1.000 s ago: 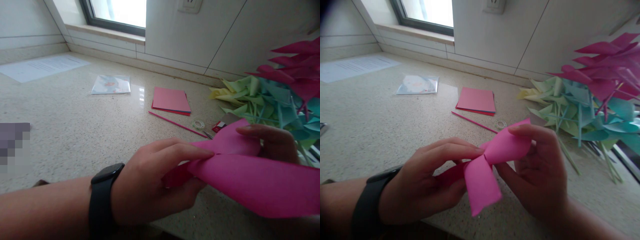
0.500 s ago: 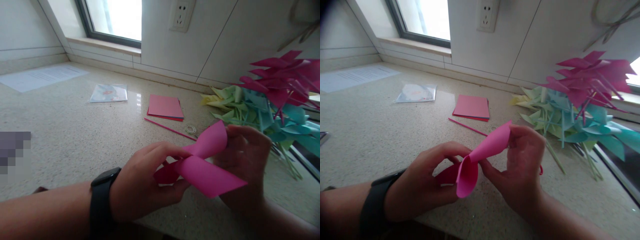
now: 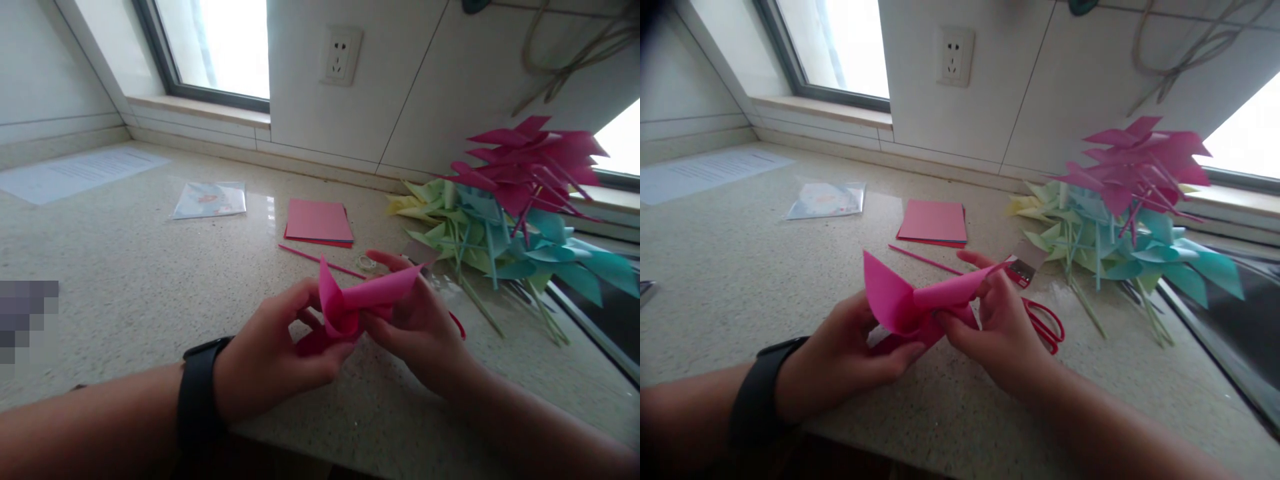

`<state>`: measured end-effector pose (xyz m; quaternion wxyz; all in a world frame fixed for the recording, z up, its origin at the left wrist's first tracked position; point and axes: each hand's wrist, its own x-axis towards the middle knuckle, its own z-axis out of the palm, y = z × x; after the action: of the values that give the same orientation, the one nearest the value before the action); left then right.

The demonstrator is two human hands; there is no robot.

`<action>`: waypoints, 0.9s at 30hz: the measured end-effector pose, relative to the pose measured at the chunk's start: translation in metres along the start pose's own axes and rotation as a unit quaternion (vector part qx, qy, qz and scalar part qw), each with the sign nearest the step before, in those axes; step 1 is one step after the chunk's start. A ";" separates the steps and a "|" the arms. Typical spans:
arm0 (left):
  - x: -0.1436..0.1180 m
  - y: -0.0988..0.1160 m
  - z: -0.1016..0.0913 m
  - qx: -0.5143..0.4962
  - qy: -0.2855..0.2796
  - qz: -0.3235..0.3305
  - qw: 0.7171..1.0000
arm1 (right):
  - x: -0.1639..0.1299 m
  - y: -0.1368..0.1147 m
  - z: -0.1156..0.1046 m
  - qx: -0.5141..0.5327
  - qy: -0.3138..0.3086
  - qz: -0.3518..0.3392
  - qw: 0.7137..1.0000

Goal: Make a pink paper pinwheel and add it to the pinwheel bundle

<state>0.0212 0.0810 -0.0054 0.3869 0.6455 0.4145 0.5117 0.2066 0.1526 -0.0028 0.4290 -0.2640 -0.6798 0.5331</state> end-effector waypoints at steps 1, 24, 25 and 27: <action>0.001 -0.001 0.000 -0.008 0.000 -0.013 1.000 | 0.001 0.000 0.000 0.000 0.000 0.007 1.000; 0.004 0.001 -0.008 0.083 0.003 0.077 0.994 | -0.003 -0.017 -0.004 -0.232 -0.094 -0.181 0.951; 0.004 0.001 -0.009 0.101 0.004 0.102 0.990 | -0.003 -0.018 -0.005 -0.235 -0.099 -0.204 0.945; 0.004 0.002 -0.010 0.125 0.007 0.142 0.982 | -0.002 -0.018 -0.007 -0.241 -0.112 -0.239 0.934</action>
<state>0.0120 0.0847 0.0001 0.2233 0.7375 0.3822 0.5100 0.2153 0.1494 0.0147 0.3886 -0.1278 -0.8743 0.2613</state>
